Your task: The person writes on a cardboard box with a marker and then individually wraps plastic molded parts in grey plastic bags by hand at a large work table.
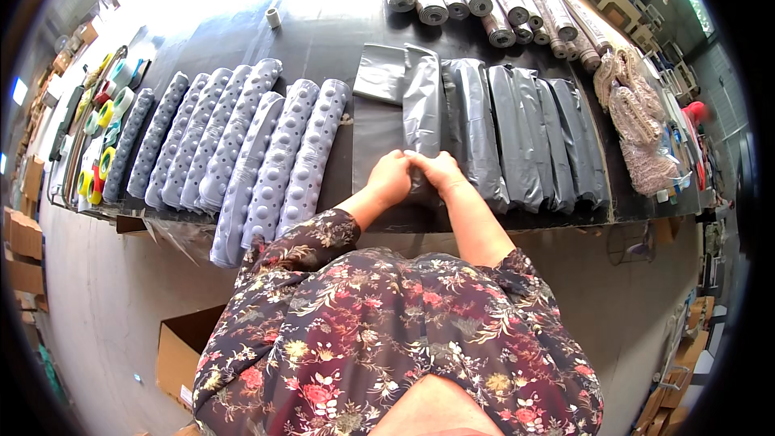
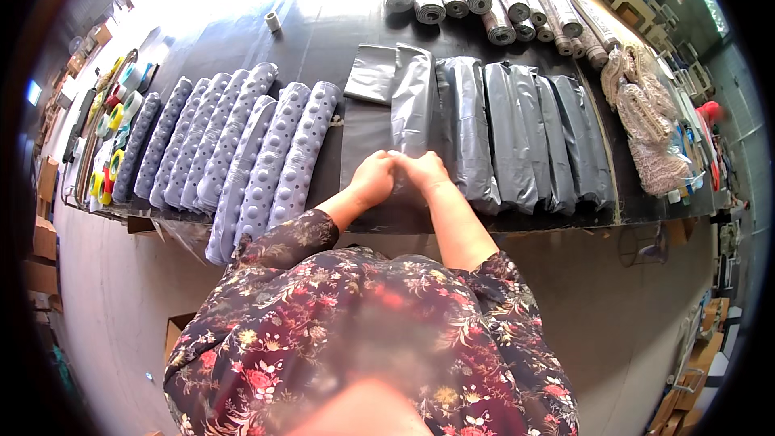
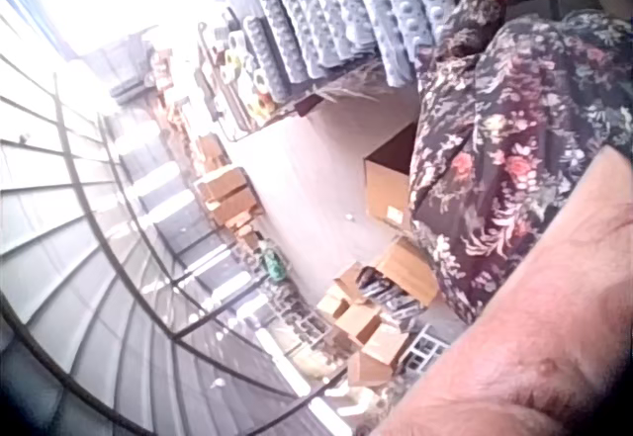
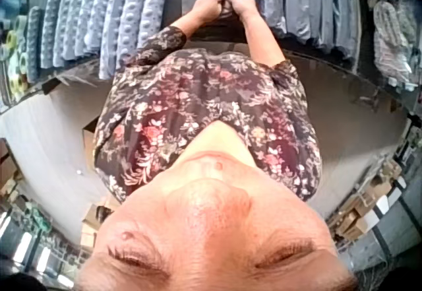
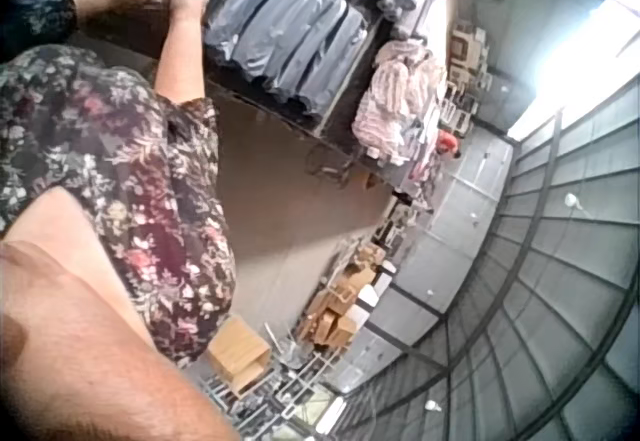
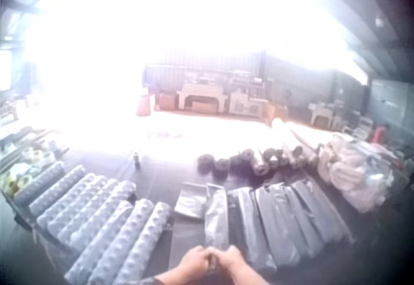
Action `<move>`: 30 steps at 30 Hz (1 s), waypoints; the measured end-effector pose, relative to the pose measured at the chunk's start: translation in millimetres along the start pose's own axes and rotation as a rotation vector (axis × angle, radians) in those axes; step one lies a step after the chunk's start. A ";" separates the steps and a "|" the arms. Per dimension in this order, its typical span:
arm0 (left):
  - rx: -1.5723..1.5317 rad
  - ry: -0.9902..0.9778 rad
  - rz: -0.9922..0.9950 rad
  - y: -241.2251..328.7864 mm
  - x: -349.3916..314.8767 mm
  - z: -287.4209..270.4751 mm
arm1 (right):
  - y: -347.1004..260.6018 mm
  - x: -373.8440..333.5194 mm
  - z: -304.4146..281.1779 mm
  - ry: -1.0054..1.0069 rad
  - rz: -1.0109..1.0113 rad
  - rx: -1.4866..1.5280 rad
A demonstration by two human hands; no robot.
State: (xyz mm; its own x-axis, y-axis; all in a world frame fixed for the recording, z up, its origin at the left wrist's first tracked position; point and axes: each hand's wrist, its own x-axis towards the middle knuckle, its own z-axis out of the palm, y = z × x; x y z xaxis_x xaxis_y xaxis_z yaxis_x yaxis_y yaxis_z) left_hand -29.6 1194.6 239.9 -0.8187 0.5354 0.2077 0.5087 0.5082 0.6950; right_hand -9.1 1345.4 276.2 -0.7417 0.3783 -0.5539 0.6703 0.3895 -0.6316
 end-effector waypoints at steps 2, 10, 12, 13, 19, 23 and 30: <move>-0.058 -0.038 0.042 16.5 11.3 -9.8 | 21.9 12.1 -0.1 0.204 -0.123 0.183; 0.424 -0.287 -0.013 9.0 6.7 -26.4 | 6.1 -32.3 -34.4 0.425 0.042 -0.546; 0.544 -0.320 -0.015 -30.2 -10.5 -18.2 | 7.7 -26.7 -30.1 0.397 0.067 -0.643; 0.553 -0.340 -0.018 -39.6 -15.2 -21.1 | 1.7 -32.4 -33.6 0.360 0.074 -0.653; 0.476 -0.360 -0.129 -24.5 -8.1 -49.3 | -14.0 -47.6 -20.2 0.418 -0.205 -0.867; 0.571 -0.142 -0.104 -19.5 -22.8 -103.3 | -27.1 -6.7 1.2 0.279 -0.594 -0.430; 0.702 -0.256 -0.309 -53.0 -51.5 -125.2 | -87.4 108.1 60.3 0.289 -0.187 -0.453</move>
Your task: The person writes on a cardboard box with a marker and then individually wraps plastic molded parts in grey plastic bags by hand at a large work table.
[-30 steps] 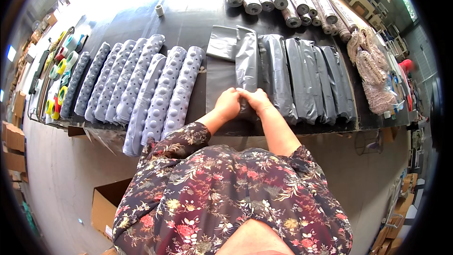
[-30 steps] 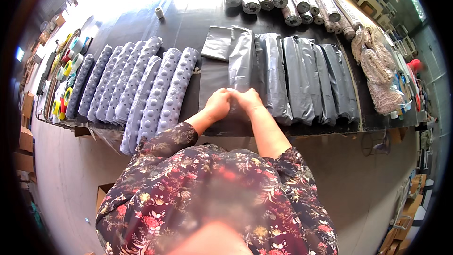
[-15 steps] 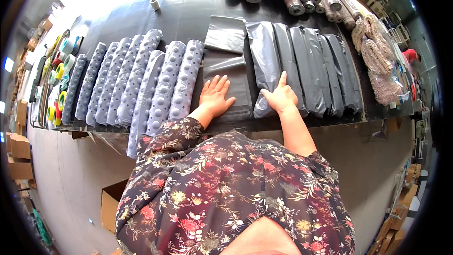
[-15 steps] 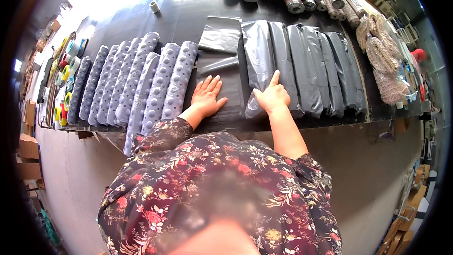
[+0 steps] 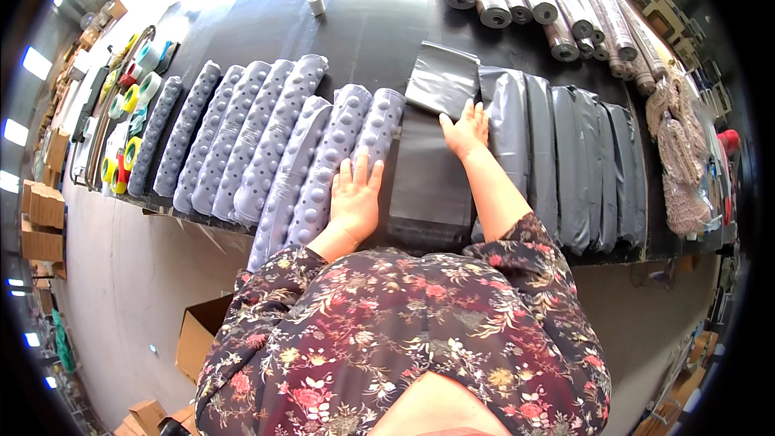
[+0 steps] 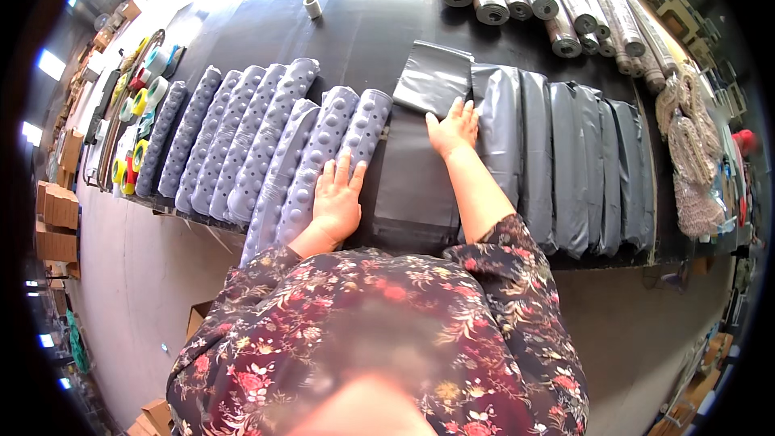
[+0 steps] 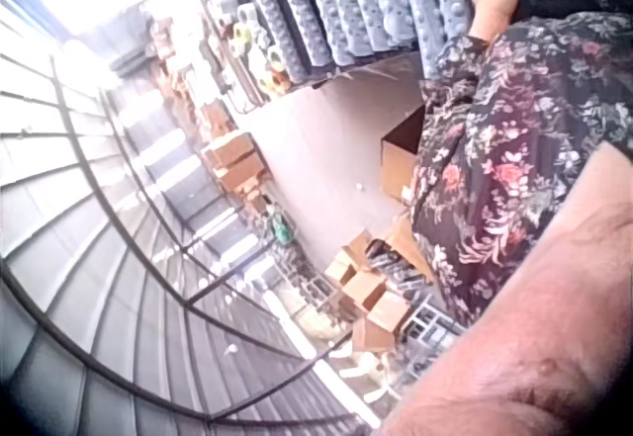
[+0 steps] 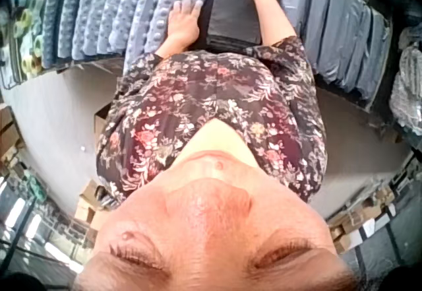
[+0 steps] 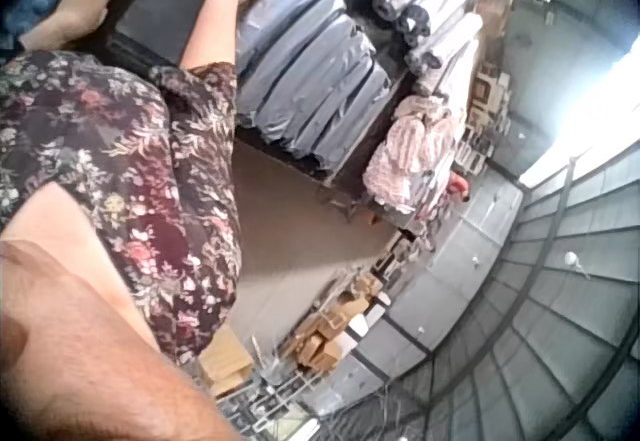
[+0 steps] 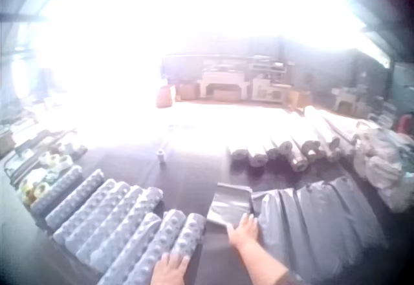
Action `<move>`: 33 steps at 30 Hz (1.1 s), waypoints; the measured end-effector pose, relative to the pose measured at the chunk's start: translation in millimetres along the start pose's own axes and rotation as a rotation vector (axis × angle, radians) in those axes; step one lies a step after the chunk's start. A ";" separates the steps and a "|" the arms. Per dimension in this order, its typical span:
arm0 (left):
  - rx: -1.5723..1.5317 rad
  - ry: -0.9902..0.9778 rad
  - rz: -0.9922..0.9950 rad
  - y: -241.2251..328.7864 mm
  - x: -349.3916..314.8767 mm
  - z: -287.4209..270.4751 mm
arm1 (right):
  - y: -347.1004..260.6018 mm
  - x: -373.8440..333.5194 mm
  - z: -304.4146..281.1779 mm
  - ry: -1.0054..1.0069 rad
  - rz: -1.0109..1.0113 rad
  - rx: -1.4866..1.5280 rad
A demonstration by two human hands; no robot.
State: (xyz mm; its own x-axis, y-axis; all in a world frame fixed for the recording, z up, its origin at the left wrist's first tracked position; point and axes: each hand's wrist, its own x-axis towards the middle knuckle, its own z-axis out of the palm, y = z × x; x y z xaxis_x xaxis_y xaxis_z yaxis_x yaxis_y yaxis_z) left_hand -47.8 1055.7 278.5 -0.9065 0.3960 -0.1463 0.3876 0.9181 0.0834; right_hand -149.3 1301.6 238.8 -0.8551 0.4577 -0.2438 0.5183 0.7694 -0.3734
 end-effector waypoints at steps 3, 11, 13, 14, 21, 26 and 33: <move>-0.202 0.029 0.031 -14.7 5.0 -3.3 | -13.2 34.2 15.8 -0.053 0.089 -0.144; -0.520 0.200 0.049 -58.7 22.7 3.5 | -57.1 56.5 31.0 -0.011 0.034 -0.231; -0.552 0.205 0.036 -70.9 37.6 6.3 | -50.3 64.4 33.3 0.040 0.036 -0.165; -0.563 0.206 0.035 -77.2 45.4 4.3 | -45.1 66.9 31.9 0.068 0.040 -0.133; -0.541 0.194 0.058 -77.9 48.1 8.2 | 13.6 -18.2 56.5 0.376 -0.441 -0.029; -0.182 -0.139 -0.061 -33.2 34.5 -9.4 | 36.7 -95.7 55.1 0.187 -0.466 -0.165; -1.805 -0.293 -0.240 -104.3 70.4 6.9 | 36.4 -135.4 49.1 -0.025 -0.393 -0.284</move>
State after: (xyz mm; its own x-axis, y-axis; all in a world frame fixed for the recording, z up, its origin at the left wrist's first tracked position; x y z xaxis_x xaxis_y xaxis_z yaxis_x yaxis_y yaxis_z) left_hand -150.9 987.9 252.7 -0.7771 0.4472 -0.4429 -0.5383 -0.1076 0.8359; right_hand -13.8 1245.8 214.3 -0.9827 0.0996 -0.1563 0.1278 0.9748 -0.1829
